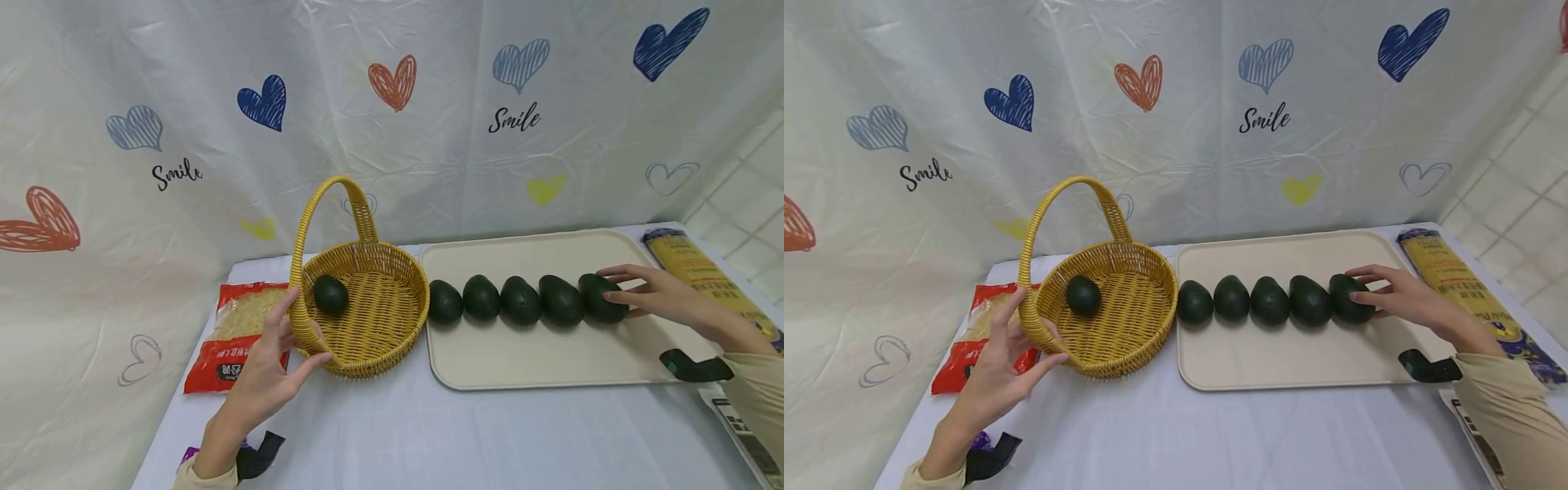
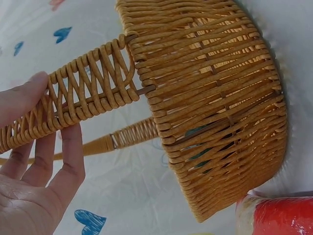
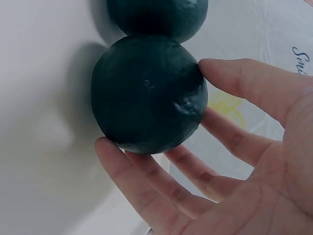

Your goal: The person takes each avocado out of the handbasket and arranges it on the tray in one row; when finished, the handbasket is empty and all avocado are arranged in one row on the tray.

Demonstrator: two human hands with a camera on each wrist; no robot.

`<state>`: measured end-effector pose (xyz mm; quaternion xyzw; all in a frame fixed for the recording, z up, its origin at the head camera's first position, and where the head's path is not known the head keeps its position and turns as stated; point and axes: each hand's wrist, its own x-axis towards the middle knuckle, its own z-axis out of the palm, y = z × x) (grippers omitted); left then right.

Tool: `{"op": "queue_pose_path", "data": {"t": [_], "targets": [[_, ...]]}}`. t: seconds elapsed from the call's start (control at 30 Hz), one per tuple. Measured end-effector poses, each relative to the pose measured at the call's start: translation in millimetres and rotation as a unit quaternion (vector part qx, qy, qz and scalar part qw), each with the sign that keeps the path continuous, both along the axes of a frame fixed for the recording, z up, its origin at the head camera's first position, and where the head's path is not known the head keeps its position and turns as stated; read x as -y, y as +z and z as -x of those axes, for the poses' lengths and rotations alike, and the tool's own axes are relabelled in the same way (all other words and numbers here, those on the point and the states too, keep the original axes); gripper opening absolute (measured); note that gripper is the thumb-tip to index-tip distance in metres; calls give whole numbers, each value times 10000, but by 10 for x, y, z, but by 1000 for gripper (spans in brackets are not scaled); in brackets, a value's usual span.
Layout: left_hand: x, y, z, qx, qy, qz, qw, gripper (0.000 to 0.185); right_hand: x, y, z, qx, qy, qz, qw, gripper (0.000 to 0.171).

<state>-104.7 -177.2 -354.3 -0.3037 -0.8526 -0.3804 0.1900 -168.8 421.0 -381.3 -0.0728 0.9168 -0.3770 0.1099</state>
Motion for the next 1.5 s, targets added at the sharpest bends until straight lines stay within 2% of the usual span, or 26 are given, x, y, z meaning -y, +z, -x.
{"op": "queue_pose_path", "data": {"t": [0.17, 0.27, 0.4, 0.5, 0.57, 0.77, 0.87, 1.0, 1.23, 1.5], "targets": [[2, -5, 7, 2, -43, -27, 10000, 118, -7, 21, 17, 16, 29, -22, 10000, 51], [4, -8, 12, -2, -56, -43, 10000, 118, -19, 47, 34, -181, 27, -130, 9997, 41], [9, -15, 14, -40, -63, -44, 10000, 118, -5, 119, 76, -933, 100, -363, 9949, 33], [12, -24, 17, -62, -86, -58, 9999, 119, 84, 210, 115, -1586, 184, -394, 9864, 35], [13, -25, 20, -63, -111, -79, 9999, 119, 208, 307, 129, -1858, 208, -414, 9815, 36], [14, -24, 17, -35, -125, -64, 9999, 119, 875, 660, 170, -2186, 811, -495, 9712, 44], [11, -24, 20, -25, -110, -54, 9999, 119, 1262, 802, 210, -2304, 1251, -339, 9644, 44], [8, -21, 20, 17, -112, -86, 9999, 120, 1776, 944, 240, -2189, 1783, -132, 9592, 41], [24, -29, 36, 1, -183, -115, 9998, 120, 2561, 936, 336, -1983, 2692, 109, 9424, 39], [58, -11, 51, 9, -203, 65, 9998, 119, 3239, 795, 418, -1954, 3625, -36, 9113, 37]]}}
